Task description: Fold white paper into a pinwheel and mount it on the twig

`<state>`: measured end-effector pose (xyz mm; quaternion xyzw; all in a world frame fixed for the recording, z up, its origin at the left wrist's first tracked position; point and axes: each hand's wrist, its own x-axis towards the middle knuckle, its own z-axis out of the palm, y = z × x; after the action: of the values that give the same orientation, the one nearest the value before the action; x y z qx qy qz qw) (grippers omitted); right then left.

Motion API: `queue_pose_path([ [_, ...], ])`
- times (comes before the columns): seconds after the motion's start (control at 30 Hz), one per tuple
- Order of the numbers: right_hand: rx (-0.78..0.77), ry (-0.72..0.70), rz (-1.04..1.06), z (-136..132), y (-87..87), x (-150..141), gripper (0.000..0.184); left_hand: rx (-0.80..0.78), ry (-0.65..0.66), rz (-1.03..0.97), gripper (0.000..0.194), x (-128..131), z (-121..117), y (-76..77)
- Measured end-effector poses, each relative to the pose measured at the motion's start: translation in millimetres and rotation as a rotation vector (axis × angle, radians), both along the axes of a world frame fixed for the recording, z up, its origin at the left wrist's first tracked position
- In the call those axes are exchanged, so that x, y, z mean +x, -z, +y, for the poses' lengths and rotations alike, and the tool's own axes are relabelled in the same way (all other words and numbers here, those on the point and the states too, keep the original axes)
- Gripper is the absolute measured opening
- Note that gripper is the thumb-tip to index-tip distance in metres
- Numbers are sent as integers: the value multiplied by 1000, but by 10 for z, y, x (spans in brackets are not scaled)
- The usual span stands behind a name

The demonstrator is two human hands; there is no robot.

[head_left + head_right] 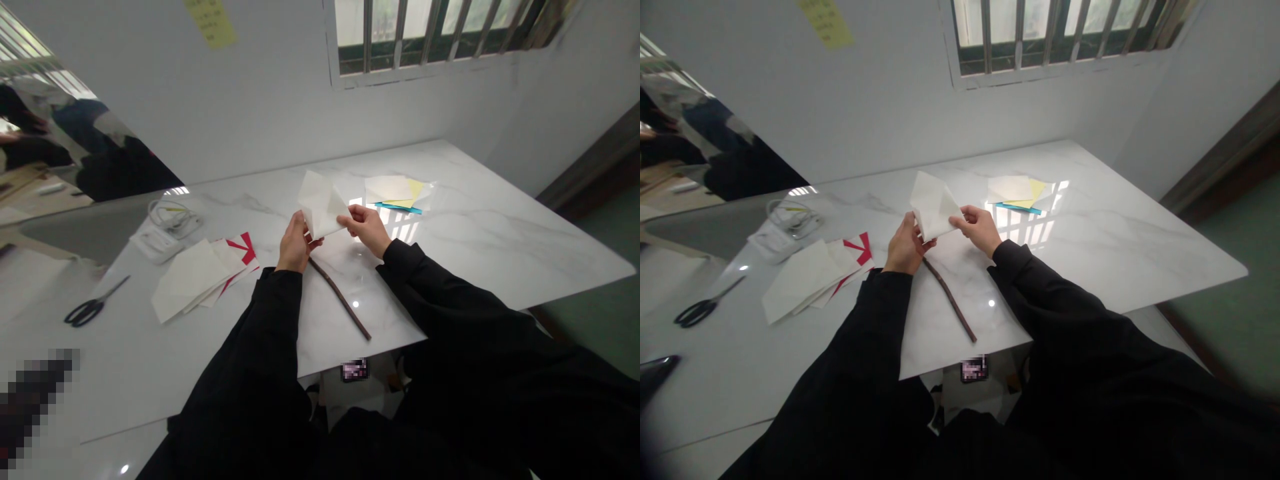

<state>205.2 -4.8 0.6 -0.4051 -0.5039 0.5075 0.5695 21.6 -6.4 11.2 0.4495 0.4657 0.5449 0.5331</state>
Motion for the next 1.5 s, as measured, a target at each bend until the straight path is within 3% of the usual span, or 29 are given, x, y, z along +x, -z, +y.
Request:
queue_pose_path([
  [0.27, 15, -8, 11, 17, 18, 12, 43, 26, 92, 50, 54, 0, -26, -10],
  [0.47, 27, -66, 34, -2, 4, 1, 44, 80, 78, 53, 48, -6, -26, 1],
  [1.5, 14, -125, -89, -25, 42, -16, 48, 66, 72, 103, 56, -31, -38, 59],
])
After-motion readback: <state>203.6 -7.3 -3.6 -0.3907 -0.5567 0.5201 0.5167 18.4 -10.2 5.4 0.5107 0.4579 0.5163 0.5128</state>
